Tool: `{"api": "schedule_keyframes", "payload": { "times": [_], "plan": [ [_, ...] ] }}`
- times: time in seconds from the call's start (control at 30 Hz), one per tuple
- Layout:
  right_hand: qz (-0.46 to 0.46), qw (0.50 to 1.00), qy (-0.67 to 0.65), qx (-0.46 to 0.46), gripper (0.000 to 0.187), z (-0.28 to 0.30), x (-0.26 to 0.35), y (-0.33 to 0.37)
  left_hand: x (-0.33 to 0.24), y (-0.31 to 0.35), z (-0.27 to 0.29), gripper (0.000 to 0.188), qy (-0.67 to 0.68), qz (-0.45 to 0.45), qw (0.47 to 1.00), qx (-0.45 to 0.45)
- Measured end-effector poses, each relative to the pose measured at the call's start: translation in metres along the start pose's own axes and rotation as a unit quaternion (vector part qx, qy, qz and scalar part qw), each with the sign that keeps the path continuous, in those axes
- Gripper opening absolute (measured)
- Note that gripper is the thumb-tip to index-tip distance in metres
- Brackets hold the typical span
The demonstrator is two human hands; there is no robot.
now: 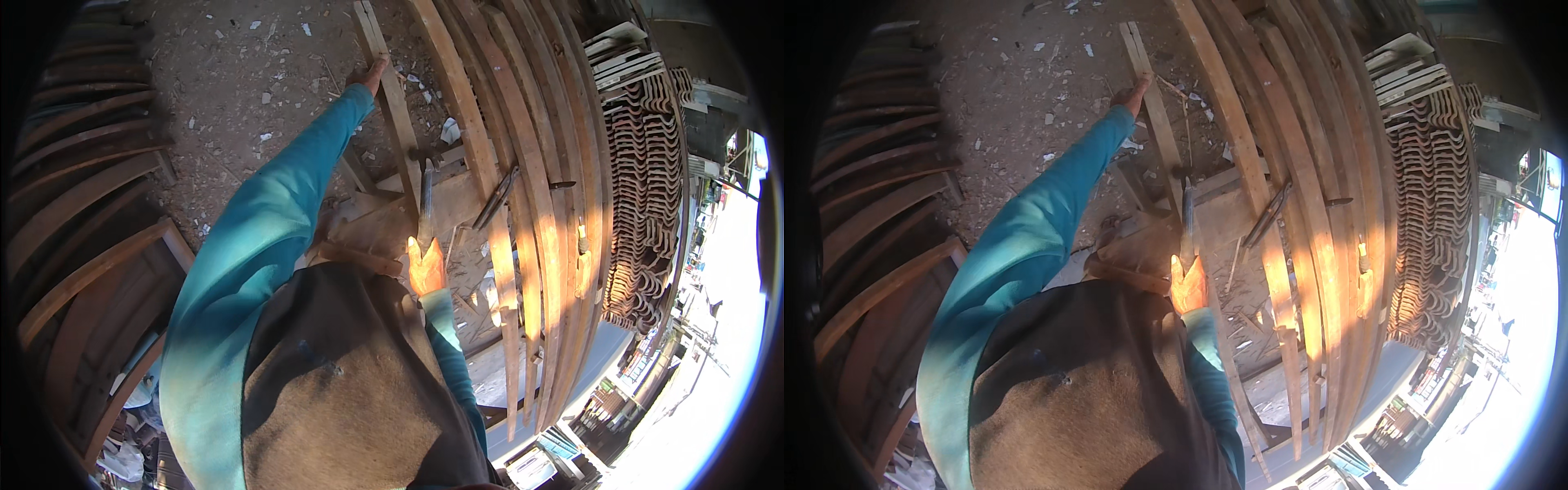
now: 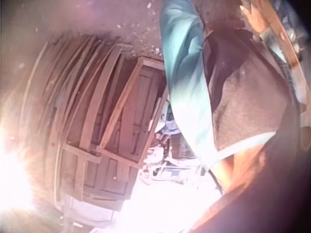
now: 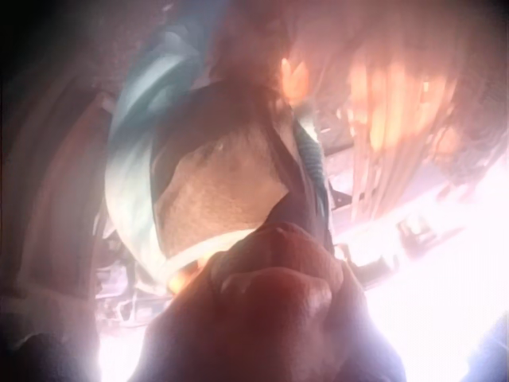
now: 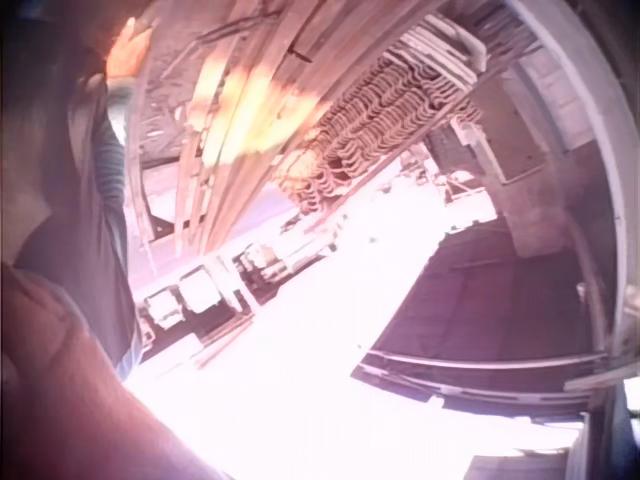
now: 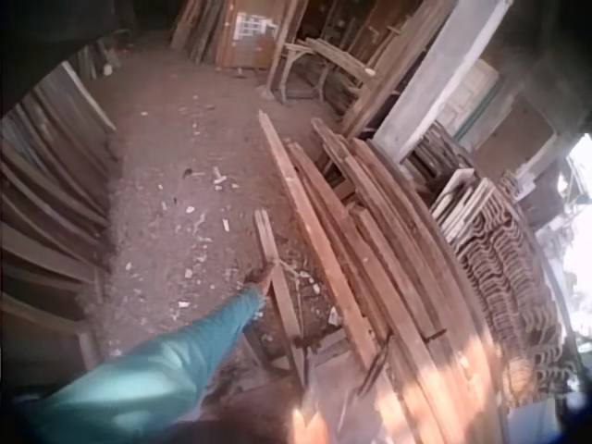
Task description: The person removes nails from wooden planks using pliers and a hammer, then rearranges and stacks the planks by hand.
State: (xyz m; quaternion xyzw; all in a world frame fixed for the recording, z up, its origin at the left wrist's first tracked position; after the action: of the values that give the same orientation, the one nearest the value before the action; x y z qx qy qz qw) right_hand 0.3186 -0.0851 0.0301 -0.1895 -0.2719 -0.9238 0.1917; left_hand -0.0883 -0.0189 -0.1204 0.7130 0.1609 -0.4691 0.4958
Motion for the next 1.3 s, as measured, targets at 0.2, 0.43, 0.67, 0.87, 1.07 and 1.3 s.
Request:
{"api": "schedule_keyframes", "payload": {
  "times": [0.2, 0.43, 0.67, 0.87, 1.07, 1.3],
  "plan": [
    [-0.028, 0.999, -0.042, 0.0, 0.06, 0.003, 0.012, 0.013, 0.011, -0.038, -0.004, 0.107, -0.073, 0.046, 0.996, -0.008],
    [-0.068, 0.991, -0.075, -0.084, 0.039, 0.093, 0.022, 0.066, 0.014, -0.078, 0.009, 0.091, 0.059, 0.039, 0.997, 0.028],
    [0.112, 0.863, -0.322, -0.372, 0.036, 0.181, 0.042, 0.151, 0.016, -0.069, 0.025, 0.091, 0.052, 0.052, 0.997, 0.019],
    [-0.221, 0.974, -0.03, -0.045, 0.032, 0.024, -0.1, 0.177, 0.017, -0.062, 0.02, 0.092, 0.04, 0.06, 0.997, 0.021],
    [-0.233, 0.963, -0.094, -0.1, 0.035, 0.054, -0.064, 0.188, 0.011, -0.058, 0.014, 0.093, 0.027, 0.058, 0.997, 0.034],
    [-0.078, 0.912, -0.26, -0.307, 0.02, 0.08, -0.057, 0.203, -0.001, -0.097, 0.042, 0.093, -0.11, 0.002, 0.994, -0.003]
  ]
}}
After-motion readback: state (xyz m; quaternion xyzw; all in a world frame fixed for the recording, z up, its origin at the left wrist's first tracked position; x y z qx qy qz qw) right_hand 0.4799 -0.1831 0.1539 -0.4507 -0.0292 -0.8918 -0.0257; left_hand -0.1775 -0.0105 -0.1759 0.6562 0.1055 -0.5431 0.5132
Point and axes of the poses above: each hand's wrist, its own y-axis away from the middle knuckle, its own z-axis out of the back of the hand, x = y × z, the point moved 10 cm from there along -y, towards the middle knuckle, and after that the axes turned 8 degrees about y, right-handed, at the moved point
